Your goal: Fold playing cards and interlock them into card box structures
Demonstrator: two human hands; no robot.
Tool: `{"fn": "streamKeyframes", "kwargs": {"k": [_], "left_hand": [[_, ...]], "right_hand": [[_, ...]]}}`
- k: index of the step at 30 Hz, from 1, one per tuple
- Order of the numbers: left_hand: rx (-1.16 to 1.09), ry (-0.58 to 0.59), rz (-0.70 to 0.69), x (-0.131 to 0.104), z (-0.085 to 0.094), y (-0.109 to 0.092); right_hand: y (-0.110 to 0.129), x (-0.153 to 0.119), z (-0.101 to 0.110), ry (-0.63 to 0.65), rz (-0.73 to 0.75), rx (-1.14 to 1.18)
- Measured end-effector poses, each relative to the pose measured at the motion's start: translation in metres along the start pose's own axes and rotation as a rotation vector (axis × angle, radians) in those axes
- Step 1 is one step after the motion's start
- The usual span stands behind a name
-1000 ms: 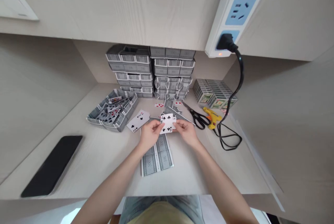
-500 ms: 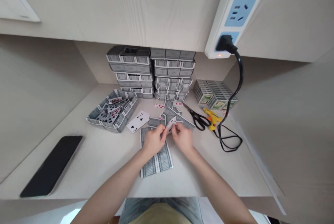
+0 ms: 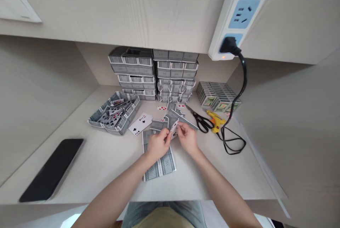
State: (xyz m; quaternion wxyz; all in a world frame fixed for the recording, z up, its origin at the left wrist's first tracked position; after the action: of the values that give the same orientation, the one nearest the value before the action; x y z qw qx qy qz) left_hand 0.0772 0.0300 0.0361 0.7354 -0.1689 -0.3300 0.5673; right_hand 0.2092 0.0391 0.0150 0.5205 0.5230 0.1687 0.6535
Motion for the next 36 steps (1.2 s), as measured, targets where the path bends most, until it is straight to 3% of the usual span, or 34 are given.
{"fn": "streamKeyframes", "kwargs": {"k": [5, 8, 11, 16, 20, 24, 28, 36], "left_hand": [[0.138, -0.009, -0.113, -0.01, -0.008, -0.014], [0.172, -0.01, -0.163, -0.013, -0.01, -0.02], [0.123, 0.001, -0.116, -0.01, -0.008, -0.015], [-0.12, 0.071, 0.086, 0.0, -0.005, 0.005], [-0.235, 0.058, 0.179, 0.006, 0.001, 0.014], [-0.345, 0.047, 0.226, 0.009, 0.005, 0.021], [-0.323, 0.041, 0.221, 0.01, 0.005, 0.024], [-0.175, 0.016, 0.14, 0.002, 0.002, 0.011]], "right_hand": [[0.014, -0.005, 0.005, -0.015, -0.005, -0.272], [0.019, -0.006, 0.006, -0.027, -0.009, -0.3], [0.018, -0.005, 0.01, -0.05, -0.019, -0.278], [0.001, 0.001, 0.012, -0.072, -0.091, 0.016], [-0.012, 0.004, -0.005, 0.05, -0.16, 0.287], [-0.009, 0.004, -0.014, 0.144, -0.139, 0.326], [-0.004, 0.003, -0.016, 0.181, -0.07, 0.208], [0.019, -0.001, -0.01, 0.194, 0.099, -0.376]]}}
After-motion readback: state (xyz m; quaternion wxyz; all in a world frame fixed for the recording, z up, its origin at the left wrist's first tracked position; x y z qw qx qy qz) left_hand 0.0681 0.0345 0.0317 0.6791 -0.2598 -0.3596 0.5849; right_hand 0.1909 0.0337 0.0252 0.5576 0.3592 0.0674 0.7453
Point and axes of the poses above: each hand's wrist, its own x-axis towards the middle knuckle, its own z-axis out of the back of the hand, y = z × x, the point moved 10 cm from there along x, towards the middle knuckle, and after that the axes turned 14 degrees about z, right-handed, at the moved point
